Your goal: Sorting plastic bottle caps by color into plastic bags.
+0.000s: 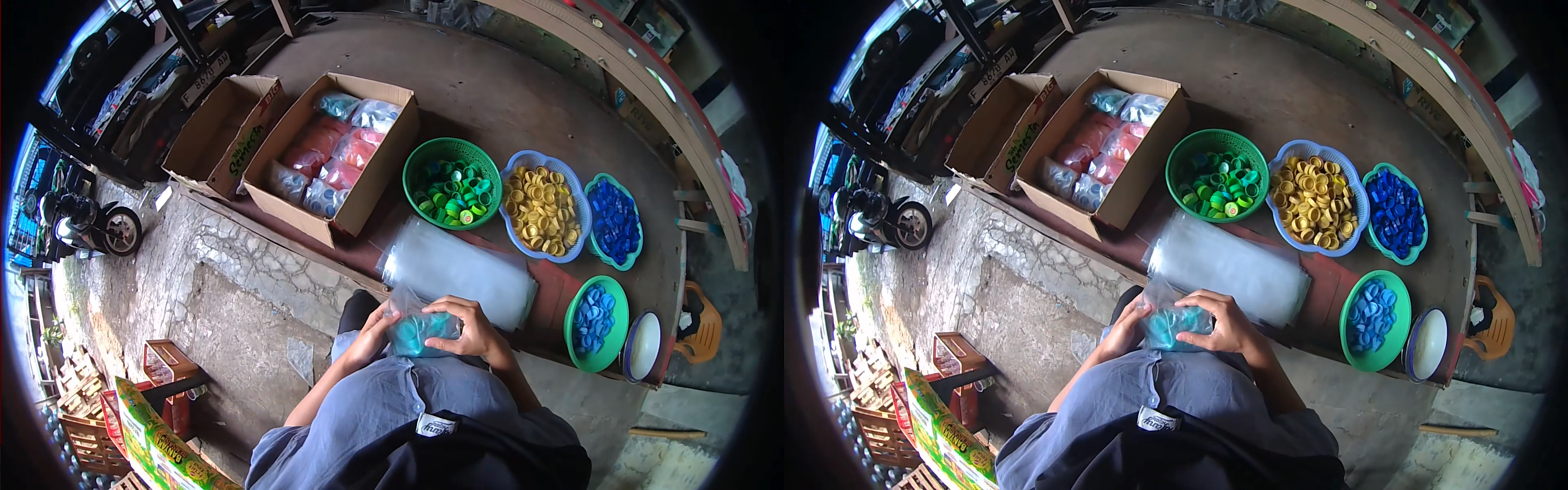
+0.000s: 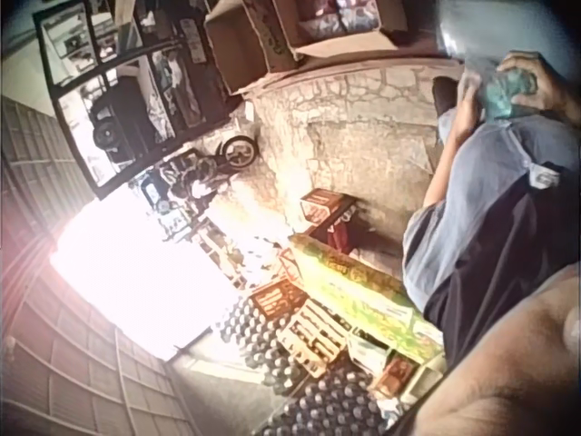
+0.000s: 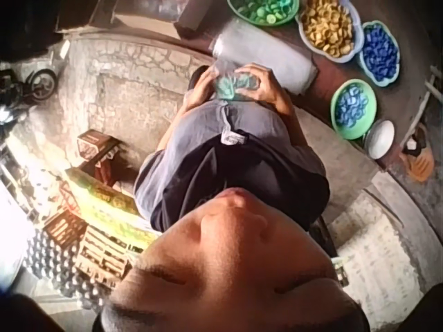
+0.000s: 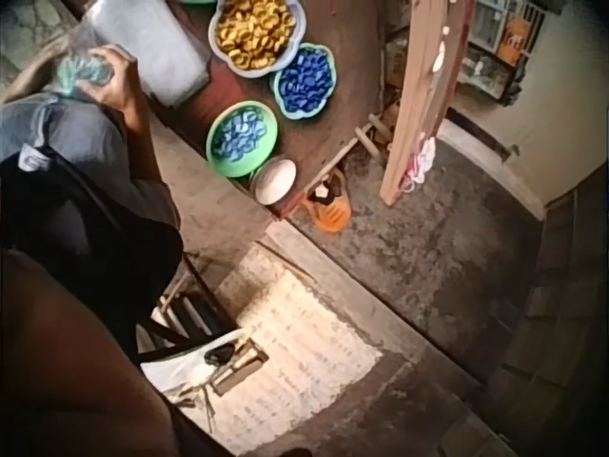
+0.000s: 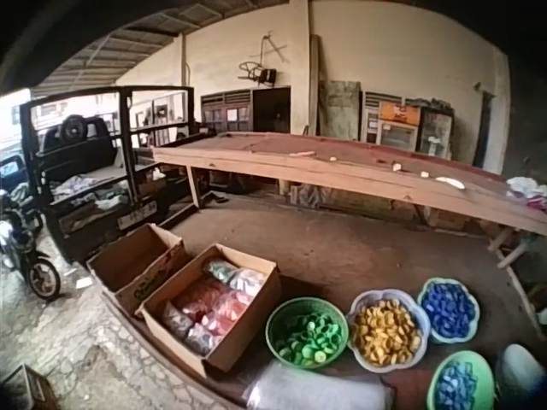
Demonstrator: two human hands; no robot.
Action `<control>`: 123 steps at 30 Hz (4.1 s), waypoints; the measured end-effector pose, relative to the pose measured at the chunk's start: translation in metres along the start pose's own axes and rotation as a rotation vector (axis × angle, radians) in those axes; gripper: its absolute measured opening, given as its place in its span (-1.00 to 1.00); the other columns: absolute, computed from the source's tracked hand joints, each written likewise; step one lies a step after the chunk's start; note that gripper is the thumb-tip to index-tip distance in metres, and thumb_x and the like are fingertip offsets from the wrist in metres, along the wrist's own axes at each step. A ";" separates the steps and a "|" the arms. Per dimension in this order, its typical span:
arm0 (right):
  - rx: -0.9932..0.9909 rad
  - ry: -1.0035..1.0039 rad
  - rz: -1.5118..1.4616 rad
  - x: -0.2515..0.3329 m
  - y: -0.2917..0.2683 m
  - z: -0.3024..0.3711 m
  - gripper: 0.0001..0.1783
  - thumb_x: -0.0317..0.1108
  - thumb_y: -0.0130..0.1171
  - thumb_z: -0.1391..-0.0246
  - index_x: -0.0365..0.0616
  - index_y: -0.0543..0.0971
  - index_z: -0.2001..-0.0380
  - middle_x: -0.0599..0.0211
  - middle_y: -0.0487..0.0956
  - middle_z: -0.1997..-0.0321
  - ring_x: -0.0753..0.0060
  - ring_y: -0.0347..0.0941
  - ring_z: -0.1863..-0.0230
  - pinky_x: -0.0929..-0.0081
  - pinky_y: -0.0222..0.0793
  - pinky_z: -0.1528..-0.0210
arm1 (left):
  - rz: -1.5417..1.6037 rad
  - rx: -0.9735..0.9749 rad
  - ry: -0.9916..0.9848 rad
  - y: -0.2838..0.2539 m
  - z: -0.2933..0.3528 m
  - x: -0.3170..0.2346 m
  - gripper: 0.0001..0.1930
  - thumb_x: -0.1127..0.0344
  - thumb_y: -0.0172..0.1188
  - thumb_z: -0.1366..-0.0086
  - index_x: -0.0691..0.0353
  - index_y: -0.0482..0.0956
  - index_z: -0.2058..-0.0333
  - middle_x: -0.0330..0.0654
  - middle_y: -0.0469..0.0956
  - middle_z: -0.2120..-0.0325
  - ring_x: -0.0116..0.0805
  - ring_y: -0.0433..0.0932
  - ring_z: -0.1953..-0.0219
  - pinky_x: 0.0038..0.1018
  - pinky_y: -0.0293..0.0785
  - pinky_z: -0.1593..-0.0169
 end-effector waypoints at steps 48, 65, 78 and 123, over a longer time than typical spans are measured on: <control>-0.635 0.141 -0.384 -0.036 0.069 -0.180 -0.48 -0.39 0.11 -0.09 -0.26 0.24 -0.11 0.12 0.41 0.00 0.40 0.33 -0.05 0.48 0.27 -0.01 | 0.265 -0.098 0.280 -0.103 -0.112 -0.164 -0.66 0.42 0.09 -0.25 0.26 0.27 0.01 -0.21 0.43 0.17 -0.40 0.42 0.10 -0.44 0.36 0.02; -0.775 0.385 -0.050 -0.071 0.026 -0.116 -0.56 -0.43 0.19 0.04 -0.16 0.40 0.03 0.19 0.41 -0.02 0.25 0.35 -0.05 0.31 0.33 0.00 | -0.456 -0.715 0.278 -0.313 -0.336 -0.238 -0.37 0.12 0.39 0.08 0.54 0.43 0.17 0.05 0.48 0.19 -0.25 0.50 0.19 -0.37 0.44 0.16; -0.762 0.332 0.112 -0.056 0.019 -0.121 -0.58 -0.44 0.19 0.09 -0.20 0.42 0.08 0.07 0.39 -0.01 0.08 0.33 -0.05 0.31 0.28 0.00 | -0.703 -1.255 -0.111 -0.315 -0.302 -0.245 0.40 -0.53 0.32 0.65 0.53 -0.02 0.01 0.09 0.09 -0.02 -0.05 0.18 -0.09 -0.27 0.25 -0.12; -1.071 -0.017 0.867 0.031 -0.120 -0.015 -0.54 -0.11 0.37 0.22 -0.02 0.57 0.20 0.30 0.41 0.15 0.24 0.36 0.15 0.31 0.25 0.11 | -0.014 0.214 0.353 0.046 -0.108 -0.144 -0.79 0.55 0.21 -0.12 0.26 0.40 0.28 -0.23 0.56 0.46 -0.50 0.54 0.40 -0.58 0.48 0.24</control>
Point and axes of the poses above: each hand's wrist, its own z-axis away from the middle knuckle, its own y-axis out of the palm, x = y × z, the point moved 9 cm from there along -z, towards the middle knuckle
